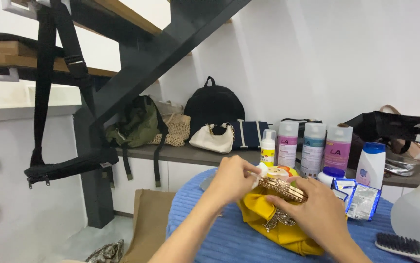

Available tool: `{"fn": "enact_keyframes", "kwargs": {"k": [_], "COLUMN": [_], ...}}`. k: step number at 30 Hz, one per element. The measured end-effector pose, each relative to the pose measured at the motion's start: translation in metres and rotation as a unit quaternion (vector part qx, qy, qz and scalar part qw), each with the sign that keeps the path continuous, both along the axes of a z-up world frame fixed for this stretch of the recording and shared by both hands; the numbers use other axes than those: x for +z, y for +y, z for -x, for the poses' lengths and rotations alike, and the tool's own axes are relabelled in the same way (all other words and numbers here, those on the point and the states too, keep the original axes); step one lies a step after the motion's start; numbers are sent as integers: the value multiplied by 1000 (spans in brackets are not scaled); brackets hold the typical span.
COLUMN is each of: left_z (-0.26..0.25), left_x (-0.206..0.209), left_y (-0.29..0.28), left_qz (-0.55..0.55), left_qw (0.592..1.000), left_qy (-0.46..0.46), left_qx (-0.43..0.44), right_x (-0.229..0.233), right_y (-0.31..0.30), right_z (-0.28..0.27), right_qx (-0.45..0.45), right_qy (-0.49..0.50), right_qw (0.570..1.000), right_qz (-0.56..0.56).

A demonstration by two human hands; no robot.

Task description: Cleaning a yellow leather handbag using a cloth and cleaning solutions

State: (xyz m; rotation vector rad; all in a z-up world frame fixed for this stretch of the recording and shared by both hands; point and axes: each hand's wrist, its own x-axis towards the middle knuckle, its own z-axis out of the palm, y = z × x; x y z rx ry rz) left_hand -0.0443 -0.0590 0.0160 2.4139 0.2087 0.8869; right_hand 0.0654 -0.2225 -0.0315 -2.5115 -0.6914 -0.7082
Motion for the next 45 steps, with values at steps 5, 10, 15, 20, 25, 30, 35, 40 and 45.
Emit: {"fn": "enact_keyframes", "kwargs": {"k": [5, 10, 15, 20, 25, 30, 35, 40, 45], "left_z": [-35, -30, -13, -56, -46, -24, -31, -45, -49], "left_x": [-23, -27, -14, -41, -40, -23, -28, -45, -59], "left_y": [24, 22, -12, 49, 37, -4, 15, 45, 64], "left_qz": [-48, -56, -72, -63, 13, -209, -166, -9, 33], "left_qw": [998, 997, 982, 998, 995, 942, 973, 992, 993], "left_qy": [8, -56, -114, 3, -76, -160, -105, -77, -80], "left_qx": [42, -24, -135, -7, -56, -206, -117, -97, -77], "right_x": [-2, -6, -1, -4, -1, -9, -14, -21, -22], "right_y": [0, -1, -2, -3, -3, -5, -6, -5, -21], "right_z": [5, -1, -2, 0, 2, -5, -5, -6, -19], "right_qx": [12, 9, 24, 30, 26, 56, 78, 95, 254], "right_qy": [-31, -32, 1, -35, 0, -55, -81, -163, -182], "right_qw": [999, 999, 1000, 998, 998, 995, 991, 980, 944], "right_qz": [-2, -15, -20, -34, -56, -63, -77, -70, -100]}}
